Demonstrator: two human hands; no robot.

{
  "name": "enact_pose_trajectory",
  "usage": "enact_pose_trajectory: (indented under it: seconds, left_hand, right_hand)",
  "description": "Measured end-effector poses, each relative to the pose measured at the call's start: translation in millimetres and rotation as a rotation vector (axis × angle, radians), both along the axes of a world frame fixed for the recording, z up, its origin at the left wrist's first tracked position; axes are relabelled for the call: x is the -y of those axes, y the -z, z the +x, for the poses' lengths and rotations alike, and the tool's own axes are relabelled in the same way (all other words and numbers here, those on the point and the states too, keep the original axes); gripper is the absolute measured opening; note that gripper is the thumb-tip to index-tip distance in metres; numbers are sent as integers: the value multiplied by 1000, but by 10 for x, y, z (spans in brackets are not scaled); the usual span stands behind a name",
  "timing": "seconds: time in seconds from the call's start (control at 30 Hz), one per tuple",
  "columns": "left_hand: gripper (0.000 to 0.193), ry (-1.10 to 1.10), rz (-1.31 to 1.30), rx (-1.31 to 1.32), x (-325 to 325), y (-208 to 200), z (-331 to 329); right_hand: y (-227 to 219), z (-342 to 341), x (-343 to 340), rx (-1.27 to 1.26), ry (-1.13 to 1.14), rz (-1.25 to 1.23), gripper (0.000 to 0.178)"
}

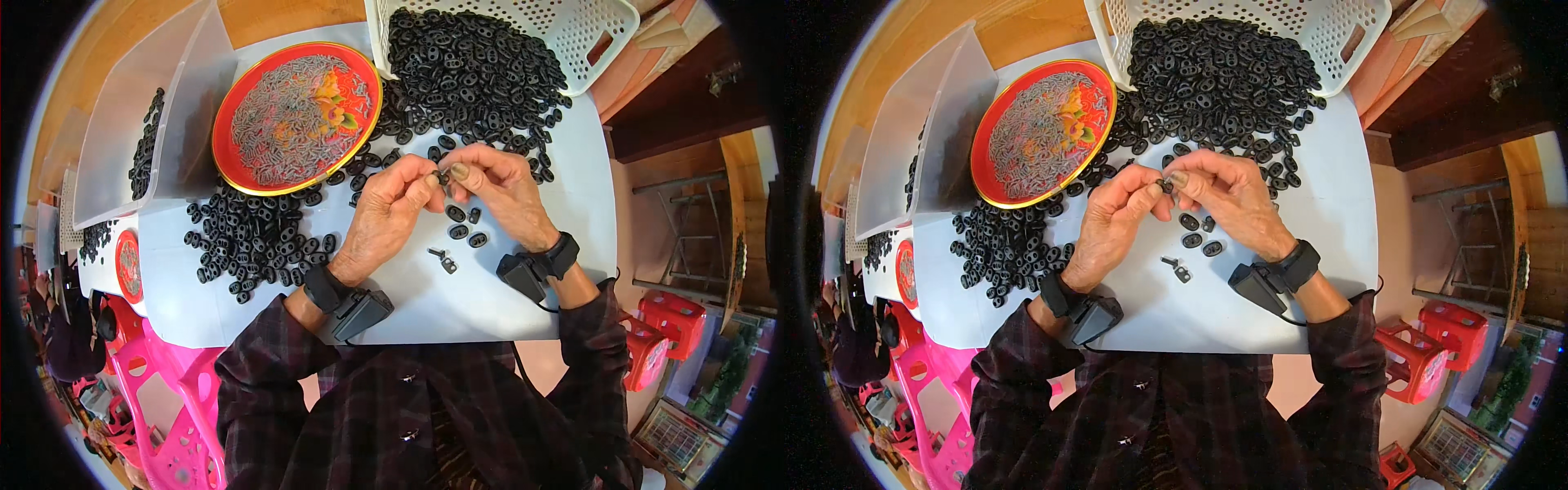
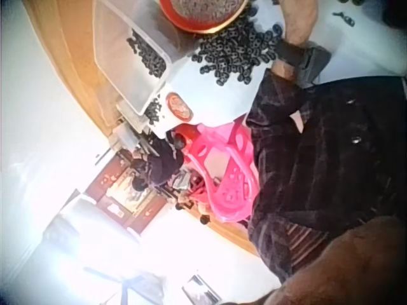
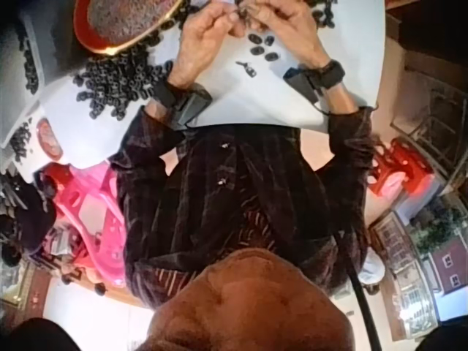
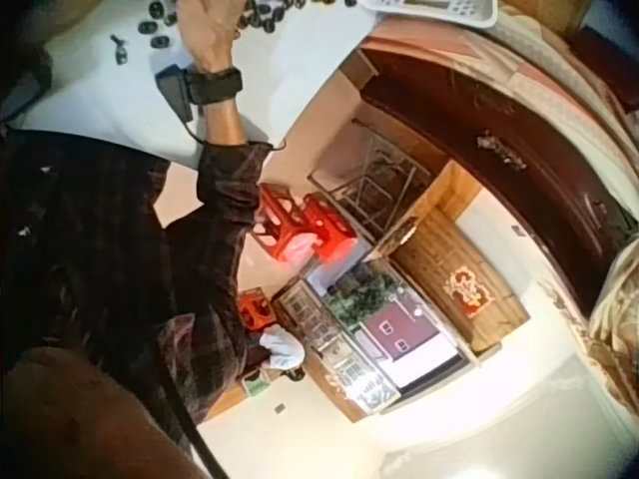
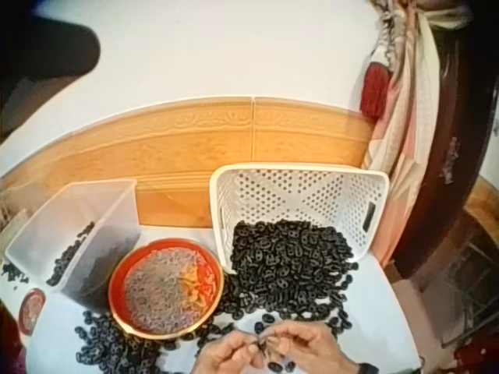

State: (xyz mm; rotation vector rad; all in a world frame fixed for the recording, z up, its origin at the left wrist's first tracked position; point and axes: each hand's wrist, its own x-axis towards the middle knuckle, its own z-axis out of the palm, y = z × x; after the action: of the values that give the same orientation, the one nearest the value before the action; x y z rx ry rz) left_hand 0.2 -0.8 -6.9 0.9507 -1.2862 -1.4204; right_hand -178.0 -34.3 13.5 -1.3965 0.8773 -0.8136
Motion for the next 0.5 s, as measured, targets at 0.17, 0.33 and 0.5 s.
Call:
enact_pose_trajectory:
  seconds: [0.17,0.33,0.5]
  left_hand:
    - [12,29,19,-12,-23,0,4]
    - [13,15,28,7,-25,-24,-8]
    - [10,-8,-1,51,1,-15,-36]
  right_hand:
    - [43,17,-16,-17,76,5,16]
    - [37,22,-23,-9,86,25,13]
    - [43,50,-39,-5,122,-3,12]
